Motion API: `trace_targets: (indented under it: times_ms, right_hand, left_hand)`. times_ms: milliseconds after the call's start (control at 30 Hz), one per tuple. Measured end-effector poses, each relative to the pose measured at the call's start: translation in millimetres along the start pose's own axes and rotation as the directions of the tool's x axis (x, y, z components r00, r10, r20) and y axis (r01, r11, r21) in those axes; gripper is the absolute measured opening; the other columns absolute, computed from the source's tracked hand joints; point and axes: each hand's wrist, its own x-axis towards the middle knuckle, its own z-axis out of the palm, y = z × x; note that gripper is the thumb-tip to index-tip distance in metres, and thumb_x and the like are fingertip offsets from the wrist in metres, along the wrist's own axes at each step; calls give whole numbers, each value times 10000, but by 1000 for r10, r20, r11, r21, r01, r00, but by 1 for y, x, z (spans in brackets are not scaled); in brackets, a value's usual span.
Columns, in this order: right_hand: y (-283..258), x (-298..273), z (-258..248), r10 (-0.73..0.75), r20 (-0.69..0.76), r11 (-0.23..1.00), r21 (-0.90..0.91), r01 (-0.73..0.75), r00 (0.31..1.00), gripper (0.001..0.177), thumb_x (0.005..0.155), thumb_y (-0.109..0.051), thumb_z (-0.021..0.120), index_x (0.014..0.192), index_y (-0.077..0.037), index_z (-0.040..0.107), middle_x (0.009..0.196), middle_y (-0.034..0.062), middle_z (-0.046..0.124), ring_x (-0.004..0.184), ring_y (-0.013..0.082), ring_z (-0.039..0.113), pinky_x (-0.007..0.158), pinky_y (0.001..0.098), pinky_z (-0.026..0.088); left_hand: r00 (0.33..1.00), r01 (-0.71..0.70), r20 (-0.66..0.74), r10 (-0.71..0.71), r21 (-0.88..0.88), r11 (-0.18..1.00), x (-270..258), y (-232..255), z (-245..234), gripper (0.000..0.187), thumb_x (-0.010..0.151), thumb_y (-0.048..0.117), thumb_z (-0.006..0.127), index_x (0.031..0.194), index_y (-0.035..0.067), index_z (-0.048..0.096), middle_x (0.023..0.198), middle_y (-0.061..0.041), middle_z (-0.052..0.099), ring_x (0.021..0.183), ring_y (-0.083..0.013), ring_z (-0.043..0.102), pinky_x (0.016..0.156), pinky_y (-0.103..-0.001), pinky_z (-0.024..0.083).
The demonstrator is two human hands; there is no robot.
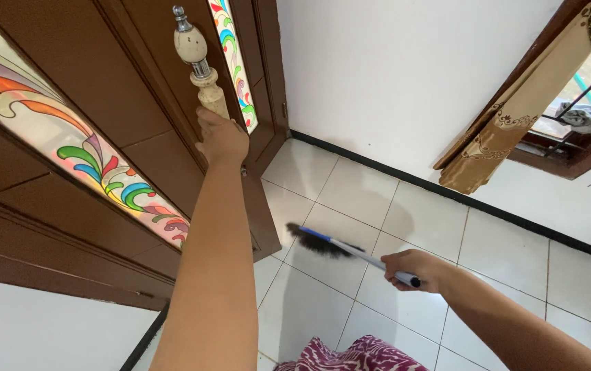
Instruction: Sweeping the floor and pushing debris out the main door.
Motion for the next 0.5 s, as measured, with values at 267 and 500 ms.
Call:
trace_targets:
  times_ms: [267, 500]
  right_hand:
    - [-31, -8, -49, -179, 11, 947, 273, 169, 984, 422, 796, 27, 677, 1217, 59, 675, 886, 186, 705, 676, 184, 643, 608, 274, 552]
    - [-44, 31, -15, -185, -60, 943, 270, 194, 981, 117, 792, -20, 717, 876, 51, 676, 858, 159, 736, 689, 167, 654, 635, 273, 573]
  left_hand:
    - [919, -230, -319, 231, 42, 972, 8, -25, 28, 739, 951, 214, 620, 1457, -136, 210, 1374, -272, 509, 1226, -389, 569, 1014, -624, 374]
    - [837, -391, -405, 369, 31, 920, 11, -38, 34, 666, 875, 165, 668, 1348, -168, 337, 1144, -297, 592, 1064, -414, 593, 968, -554, 418]
